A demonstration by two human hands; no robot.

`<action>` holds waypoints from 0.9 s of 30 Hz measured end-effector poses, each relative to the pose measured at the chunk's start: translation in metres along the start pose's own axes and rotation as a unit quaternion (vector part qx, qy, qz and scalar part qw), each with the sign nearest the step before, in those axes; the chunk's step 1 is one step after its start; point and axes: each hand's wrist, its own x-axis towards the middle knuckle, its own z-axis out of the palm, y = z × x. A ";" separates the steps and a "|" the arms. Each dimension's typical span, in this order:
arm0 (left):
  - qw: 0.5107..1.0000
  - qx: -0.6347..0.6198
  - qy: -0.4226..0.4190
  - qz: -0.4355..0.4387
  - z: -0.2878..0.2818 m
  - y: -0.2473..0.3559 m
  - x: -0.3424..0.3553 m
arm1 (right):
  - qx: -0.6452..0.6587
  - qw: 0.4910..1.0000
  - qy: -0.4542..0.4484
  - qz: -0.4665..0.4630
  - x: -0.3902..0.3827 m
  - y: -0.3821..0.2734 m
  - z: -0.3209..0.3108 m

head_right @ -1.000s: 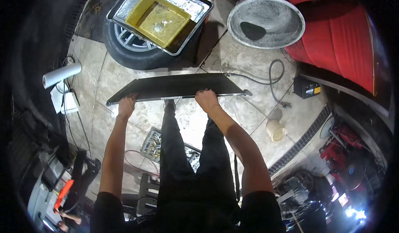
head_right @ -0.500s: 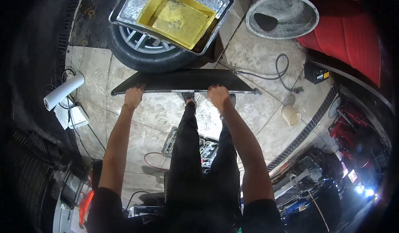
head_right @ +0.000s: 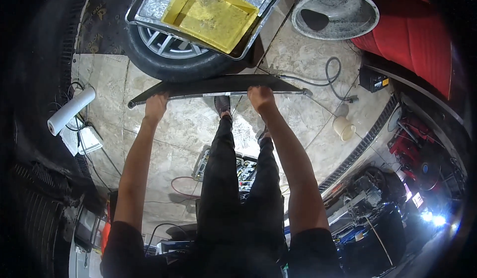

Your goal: Inspecting, cleaning, and repairing a car radiator in a mechanical workshop.

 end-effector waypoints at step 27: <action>0.999 -0.044 0.005 -0.015 0.042 -0.044 0.007 | -0.039 0.993 0.108 0.023 0.024 -0.071 -0.025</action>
